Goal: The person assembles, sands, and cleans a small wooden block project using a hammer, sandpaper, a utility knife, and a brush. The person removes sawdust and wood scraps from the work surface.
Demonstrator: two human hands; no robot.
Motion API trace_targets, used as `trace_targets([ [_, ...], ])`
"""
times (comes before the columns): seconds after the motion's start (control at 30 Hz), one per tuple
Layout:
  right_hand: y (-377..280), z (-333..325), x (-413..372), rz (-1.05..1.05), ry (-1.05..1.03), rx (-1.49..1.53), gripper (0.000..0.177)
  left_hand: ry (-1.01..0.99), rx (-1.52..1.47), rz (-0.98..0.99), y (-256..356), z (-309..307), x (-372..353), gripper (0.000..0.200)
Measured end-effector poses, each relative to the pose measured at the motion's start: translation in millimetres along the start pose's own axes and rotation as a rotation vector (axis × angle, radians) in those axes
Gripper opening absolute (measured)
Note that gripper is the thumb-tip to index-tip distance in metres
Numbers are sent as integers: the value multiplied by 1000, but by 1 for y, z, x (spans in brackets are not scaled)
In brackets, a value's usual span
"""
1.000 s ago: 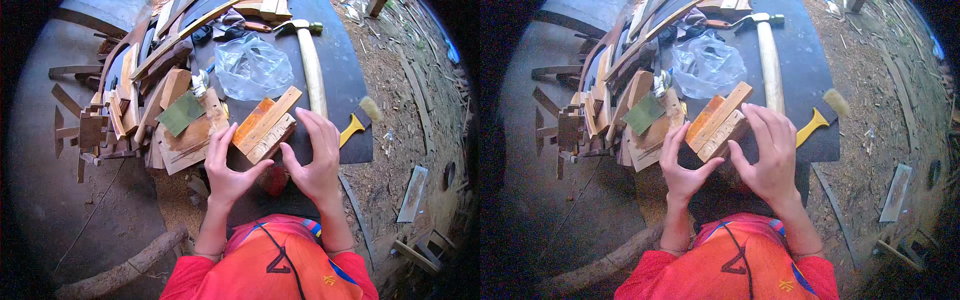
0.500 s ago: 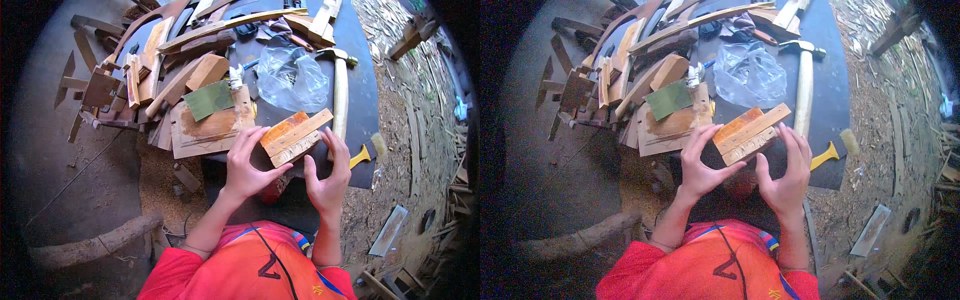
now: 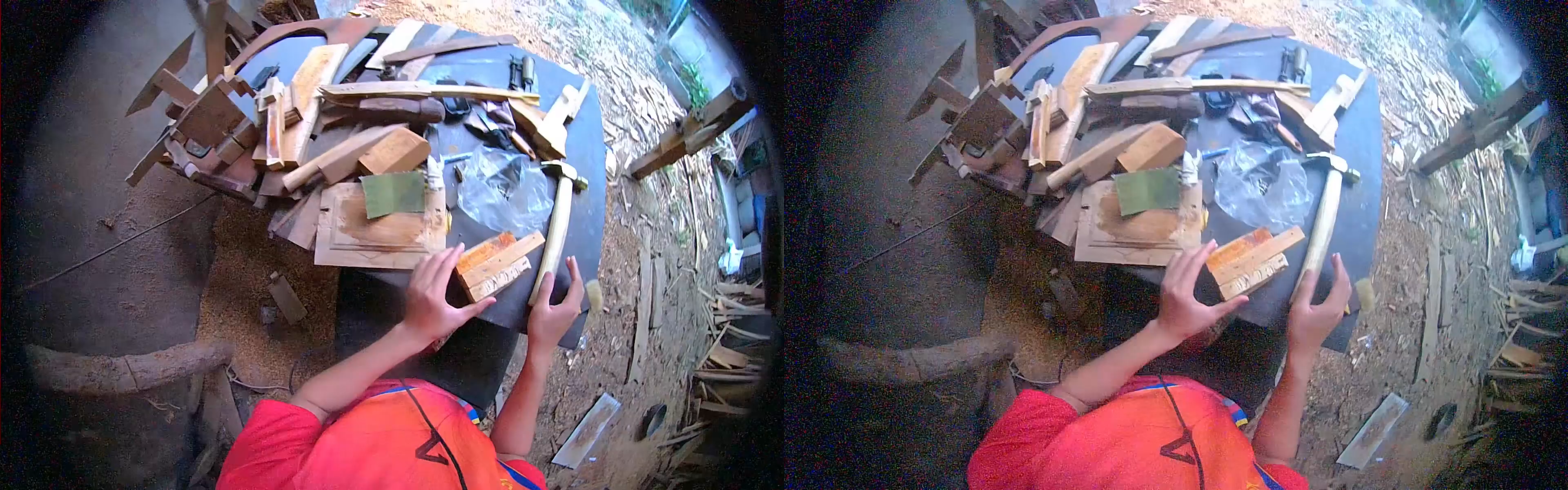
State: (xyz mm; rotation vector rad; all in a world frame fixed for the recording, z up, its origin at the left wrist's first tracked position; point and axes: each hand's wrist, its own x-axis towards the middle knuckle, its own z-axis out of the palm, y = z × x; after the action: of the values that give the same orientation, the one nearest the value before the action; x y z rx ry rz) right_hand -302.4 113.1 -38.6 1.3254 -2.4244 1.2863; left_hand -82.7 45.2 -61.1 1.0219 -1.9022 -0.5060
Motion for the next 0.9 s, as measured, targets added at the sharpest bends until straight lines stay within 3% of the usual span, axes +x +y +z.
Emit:
trace_targets([
  [0.23, 7, 7, 1, 73, -11, 94, 47, -42, -41, 61, -6, -4, -3, 118],
  [0.4, 18, 11, 5, 157, 59, 249, 46, -106, -162, 72, -12, -7, -3, 111],
  [0.73, 17, 13, 5, 170, 61, 202, 42, -140, -242, 93, -19, -9, -4, 114],
  [0.9, 13, 19, -3, 75, 104, 43, 42, -133, -267, 90, -25, -7, -6, 117],
])
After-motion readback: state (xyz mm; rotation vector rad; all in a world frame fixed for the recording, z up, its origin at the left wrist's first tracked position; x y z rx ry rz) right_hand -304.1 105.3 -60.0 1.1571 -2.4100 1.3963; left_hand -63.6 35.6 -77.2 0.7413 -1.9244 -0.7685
